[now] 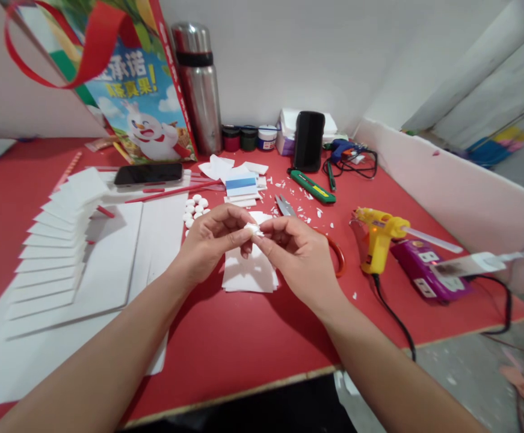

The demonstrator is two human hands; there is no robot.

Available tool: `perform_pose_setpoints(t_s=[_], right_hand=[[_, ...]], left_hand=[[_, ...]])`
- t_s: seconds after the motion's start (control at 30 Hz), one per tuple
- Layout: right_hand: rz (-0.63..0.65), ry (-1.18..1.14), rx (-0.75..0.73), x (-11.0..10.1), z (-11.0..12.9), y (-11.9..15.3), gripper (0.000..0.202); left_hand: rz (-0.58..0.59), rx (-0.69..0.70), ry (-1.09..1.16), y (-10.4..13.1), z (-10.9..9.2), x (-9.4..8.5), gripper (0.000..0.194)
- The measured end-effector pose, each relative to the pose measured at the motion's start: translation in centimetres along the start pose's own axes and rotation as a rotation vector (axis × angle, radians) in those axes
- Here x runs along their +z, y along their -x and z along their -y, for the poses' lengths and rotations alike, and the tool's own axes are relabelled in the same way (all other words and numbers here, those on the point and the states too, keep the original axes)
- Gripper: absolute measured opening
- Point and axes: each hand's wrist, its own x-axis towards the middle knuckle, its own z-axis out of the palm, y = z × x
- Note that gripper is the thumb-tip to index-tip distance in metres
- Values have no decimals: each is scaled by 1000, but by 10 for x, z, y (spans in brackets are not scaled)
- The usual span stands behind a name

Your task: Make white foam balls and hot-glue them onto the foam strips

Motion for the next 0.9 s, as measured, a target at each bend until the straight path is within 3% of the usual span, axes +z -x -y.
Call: perform_pose_setpoints(t_s=[0.43, 0.9], right_hand=[[-33, 266, -328, -3, -4, 1, 5], [-36, 245, -315, -1, -3, 1, 5]], left_hand=[[-2, 57, -31, 0, -3, 4, 9], [10, 78, -67, 1, -3, 3, 8]])
